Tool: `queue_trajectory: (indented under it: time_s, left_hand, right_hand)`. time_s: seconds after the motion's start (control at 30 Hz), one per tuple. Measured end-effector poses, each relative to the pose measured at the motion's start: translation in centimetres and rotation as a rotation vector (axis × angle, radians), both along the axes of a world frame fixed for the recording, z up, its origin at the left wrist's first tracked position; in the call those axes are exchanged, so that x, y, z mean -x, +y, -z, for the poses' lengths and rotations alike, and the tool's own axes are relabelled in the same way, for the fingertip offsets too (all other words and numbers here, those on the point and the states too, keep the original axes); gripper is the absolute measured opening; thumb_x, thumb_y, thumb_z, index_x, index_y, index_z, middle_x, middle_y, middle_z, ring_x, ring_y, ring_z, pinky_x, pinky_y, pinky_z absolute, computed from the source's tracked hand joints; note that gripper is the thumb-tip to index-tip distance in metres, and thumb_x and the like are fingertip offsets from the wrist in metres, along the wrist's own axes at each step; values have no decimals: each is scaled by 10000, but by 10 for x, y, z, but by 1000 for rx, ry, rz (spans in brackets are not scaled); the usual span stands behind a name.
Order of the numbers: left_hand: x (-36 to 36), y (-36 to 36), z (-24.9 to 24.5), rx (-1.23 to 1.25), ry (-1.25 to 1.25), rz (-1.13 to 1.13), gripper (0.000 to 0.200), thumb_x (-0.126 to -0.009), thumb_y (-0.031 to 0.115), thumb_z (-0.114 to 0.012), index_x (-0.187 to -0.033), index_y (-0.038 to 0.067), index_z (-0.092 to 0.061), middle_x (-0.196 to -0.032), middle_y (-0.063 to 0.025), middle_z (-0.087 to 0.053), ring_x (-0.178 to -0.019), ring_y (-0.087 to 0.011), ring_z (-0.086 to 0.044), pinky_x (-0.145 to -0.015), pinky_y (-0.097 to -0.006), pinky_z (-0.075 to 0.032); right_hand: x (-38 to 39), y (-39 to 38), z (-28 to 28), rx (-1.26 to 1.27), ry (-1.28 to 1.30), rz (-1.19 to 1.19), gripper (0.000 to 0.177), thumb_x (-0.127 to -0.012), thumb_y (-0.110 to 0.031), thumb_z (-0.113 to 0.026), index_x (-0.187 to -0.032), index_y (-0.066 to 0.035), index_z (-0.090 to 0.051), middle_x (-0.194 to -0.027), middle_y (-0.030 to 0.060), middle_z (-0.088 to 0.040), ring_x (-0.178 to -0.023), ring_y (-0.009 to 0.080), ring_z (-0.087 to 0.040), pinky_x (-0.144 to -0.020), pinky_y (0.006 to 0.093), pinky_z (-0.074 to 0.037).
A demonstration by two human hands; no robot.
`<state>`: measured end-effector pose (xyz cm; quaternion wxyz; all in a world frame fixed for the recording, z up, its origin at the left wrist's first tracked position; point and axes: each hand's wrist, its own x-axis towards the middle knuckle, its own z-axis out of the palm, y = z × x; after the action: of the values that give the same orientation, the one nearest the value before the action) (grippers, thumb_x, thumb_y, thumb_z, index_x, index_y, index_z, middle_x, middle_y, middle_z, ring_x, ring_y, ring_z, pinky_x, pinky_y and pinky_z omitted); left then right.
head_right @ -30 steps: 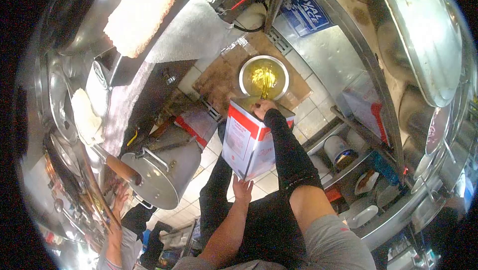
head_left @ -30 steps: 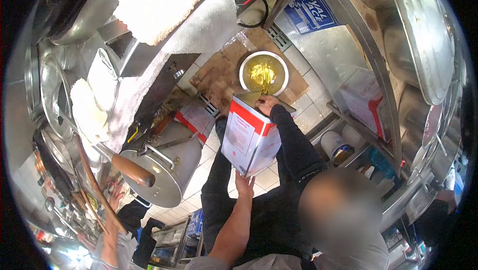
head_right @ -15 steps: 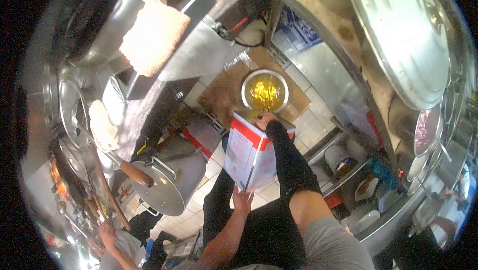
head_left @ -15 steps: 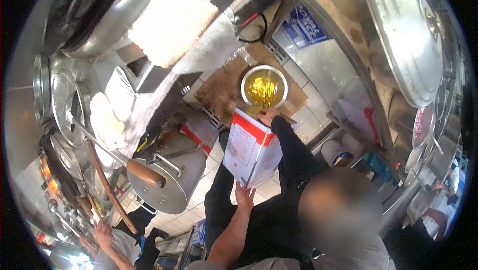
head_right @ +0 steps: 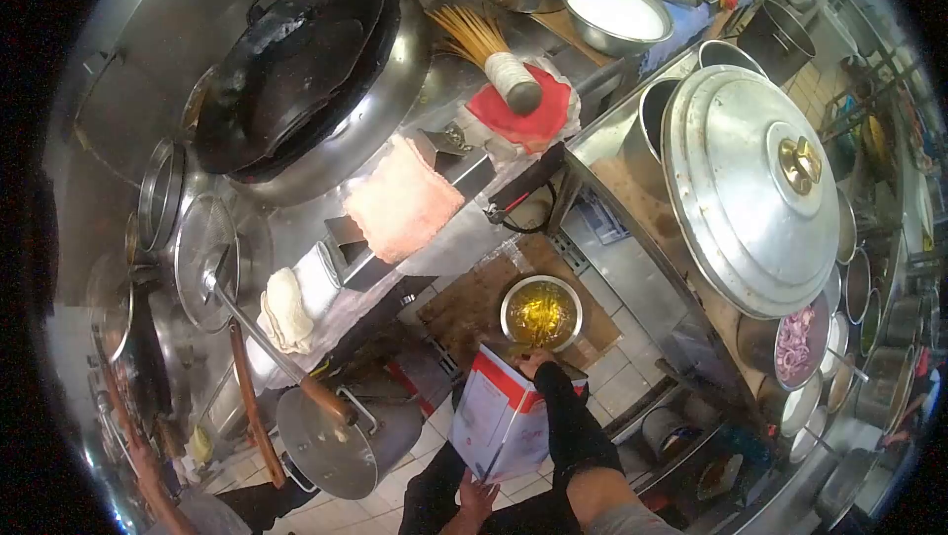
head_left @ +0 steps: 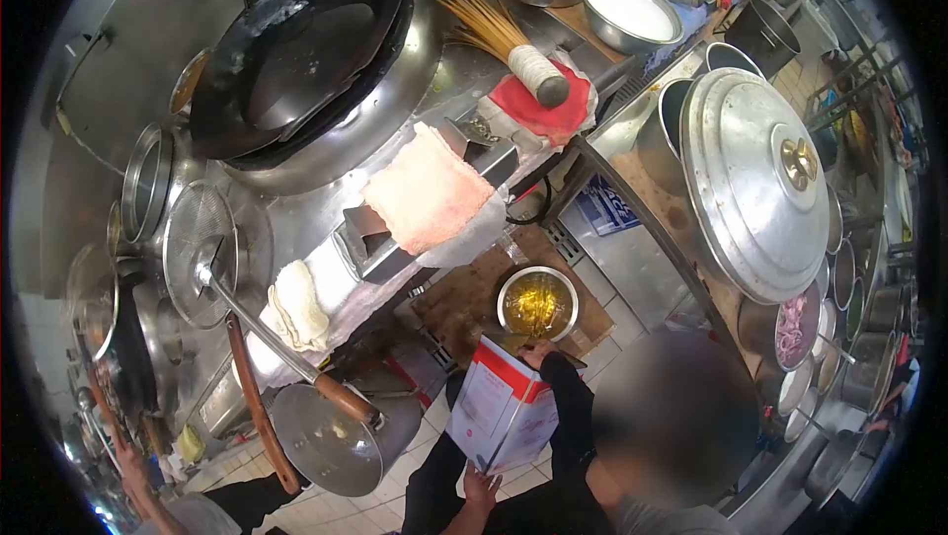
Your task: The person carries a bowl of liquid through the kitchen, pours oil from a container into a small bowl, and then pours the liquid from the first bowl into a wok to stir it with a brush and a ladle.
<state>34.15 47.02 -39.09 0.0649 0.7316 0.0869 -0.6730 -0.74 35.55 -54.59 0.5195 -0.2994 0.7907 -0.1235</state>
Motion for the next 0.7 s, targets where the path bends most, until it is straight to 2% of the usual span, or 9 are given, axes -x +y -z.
queue_trajectory:
  time_s: [0.13, 0.3, 0.33, 0.4, 0.43, 0.47, 0.5, 0.53, 0.7]
  left_hand:
    - [9, -8, -22, 84, 41, 21, 602, -1029, 585, -406, -1429, 143, -490, -1374, -46, -551, -1263, -226, -516, -1119, -450, -387]
    - [-9, 3, 1, 69, 130, -2, 628, -1022, 612, -401, -1433, 150, -506, -1414, -59, -543, -1270, -235, -499, -1159, -420, -337]
    - [-1, 0, -5, 112, 128, -6, 648, -1019, 615, -413, -1442, 131, -496, -1438, -66, -531, -1284, -234, -493, -1153, -411, -347]
    - [9, -8, -23, 118, 77, 2, 699, -1000, 616, -473, -1465, 94, -468, -1469, -96, -503, -1320, -238, -479, -1135, -405, -378]
    - [-8, 3, -5, 130, 139, 0, 653, -998, 585, -460, -1533, 219, -382, -1511, -55, -433, -1396, -251, -400, -1166, -448, -332]
    - [1, -1, -20, 163, 67, 18, 691, -990, 578, -511, -1525, 161, -380, -1489, -74, -444, -1397, -245, -399, -1154, -440, -372]
    - [-4, 1, -10, 91, 33, -94, 711, -982, 581, -548, -1490, 105, -406, -1423, -85, -475, -1354, -239, -430, -1139, -433, -406]
    - [-1, -2, -12, 73, 64, -66, 709, -971, 594, -573, -1439, 74, -453, -1341, -92, -509, -1298, -232, -460, -1133, -431, -407]
    - [9, -5, -19, 56, 17, -59, 663, -968, 601, -577, -1378, 84, -509, -1276, -82, -533, -1261, -231, -476, -1118, -432, -418]
  right_hand:
    - [0, -6, -11, -16, 66, -52, 599, -874, -586, -631, -1159, -71, -746, -1254, 181, -692, -1221, 347, -618, -1064, 416, -468]
    - [11, -18, -38, -25, -1, -20, 619, -856, -622, -633, -1163, -95, -742, -1187, 201, -712, -1138, 380, -656, -1015, 437, -502]
    - [3, -7, 1, 12, 17, 39, 615, -838, -634, -637, -1160, -121, -744, -1158, 195, -723, -1103, 379, -675, -990, 447, -517]
    - [8, -8, 3, -47, -10, 5, 652, -848, -655, -622, -1214, -126, -732, -1188, 222, -706, -1138, 384, -664, -984, 476, -512]
    - [-3, 7, 59, -16, 67, -23, 650, -847, -661, -625, -1184, -118, -746, -1169, 214, -714, -1118, 403, -668, -968, 477, -522]
    - [5, -7, 6, -34, -22, 29, 579, -875, -562, -597, -1170, -83, -734, -1202, 193, -710, -1142, 361, -664, -1007, 446, -505]
    - [14, -13, -20, 74, 9, -54, 646, -892, -612, -564, -1213, -71, -711, -1254, 196, -688, -1199, 357, -633, -1047, 427, -478]
    - [19, -19, -28, -89, 29, -150, 714, -904, -659, -535, -1274, -65, -679, -1301, 191, -668, -1241, 347, -610, -1082, 404, -454]
    - [21, -17, -22, -125, -13, -132, 765, -911, -685, -510, -1344, -68, -641, -1402, 181, -605, -1313, 325, -557, -1139, 374, -398]
